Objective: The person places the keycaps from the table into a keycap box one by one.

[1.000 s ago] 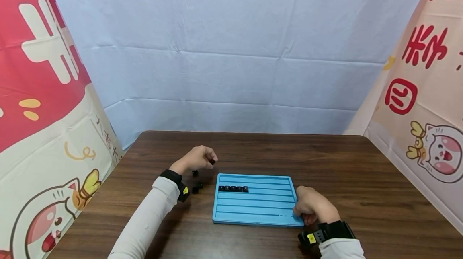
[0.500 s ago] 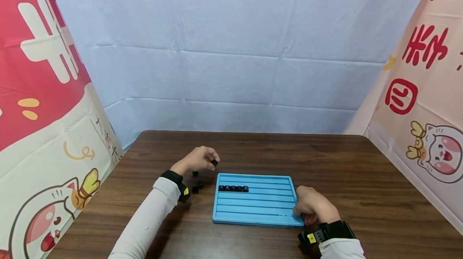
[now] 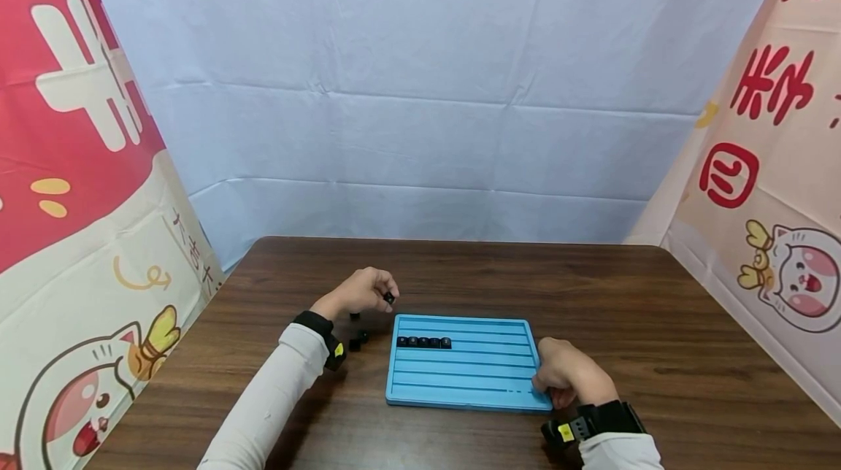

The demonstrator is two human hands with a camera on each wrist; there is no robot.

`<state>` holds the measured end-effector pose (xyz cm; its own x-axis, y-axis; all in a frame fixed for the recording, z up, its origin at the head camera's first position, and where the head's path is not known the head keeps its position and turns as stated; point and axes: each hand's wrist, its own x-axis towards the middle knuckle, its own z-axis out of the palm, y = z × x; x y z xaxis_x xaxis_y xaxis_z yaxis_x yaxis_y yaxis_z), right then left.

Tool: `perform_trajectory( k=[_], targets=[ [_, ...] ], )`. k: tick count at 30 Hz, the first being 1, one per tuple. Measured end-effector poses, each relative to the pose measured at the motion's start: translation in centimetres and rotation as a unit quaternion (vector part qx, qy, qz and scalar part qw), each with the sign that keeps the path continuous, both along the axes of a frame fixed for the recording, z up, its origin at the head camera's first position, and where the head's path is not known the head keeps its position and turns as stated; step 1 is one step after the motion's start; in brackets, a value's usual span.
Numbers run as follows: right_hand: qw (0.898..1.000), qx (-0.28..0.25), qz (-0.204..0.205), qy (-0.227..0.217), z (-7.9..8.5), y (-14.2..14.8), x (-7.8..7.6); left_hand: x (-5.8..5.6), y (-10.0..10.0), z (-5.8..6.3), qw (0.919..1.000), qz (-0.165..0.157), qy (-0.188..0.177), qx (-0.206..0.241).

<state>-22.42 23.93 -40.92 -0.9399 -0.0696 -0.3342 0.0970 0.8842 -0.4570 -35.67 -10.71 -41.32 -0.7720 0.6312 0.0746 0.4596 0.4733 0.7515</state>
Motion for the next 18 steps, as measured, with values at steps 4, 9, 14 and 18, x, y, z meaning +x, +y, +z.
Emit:
perform_trajectory(
  k=[4,9,14,18],
  targets=[
    [1.000,0.001,-0.001,-0.002,0.00,0.00,-0.03,-0.07,-0.01,-0.09,1.0000,-0.007,0.004,0.000],
    [1.000,-0.002,0.001,0.000,-0.01,0.03,0.04,-0.15,-0.03,-0.13,0.9996,-0.027,-0.001,0.006],
    [1.000,-0.003,0.002,0.000,0.04,0.04,0.10,-0.02,-0.01,-0.05,0.9995,-0.031,0.002,0.006],
    [1.000,0.000,0.003,-0.002,0.11,-0.01,0.08,0.13,-0.01,0.04,0.9995,-0.025,0.017,-0.004]
  ],
)
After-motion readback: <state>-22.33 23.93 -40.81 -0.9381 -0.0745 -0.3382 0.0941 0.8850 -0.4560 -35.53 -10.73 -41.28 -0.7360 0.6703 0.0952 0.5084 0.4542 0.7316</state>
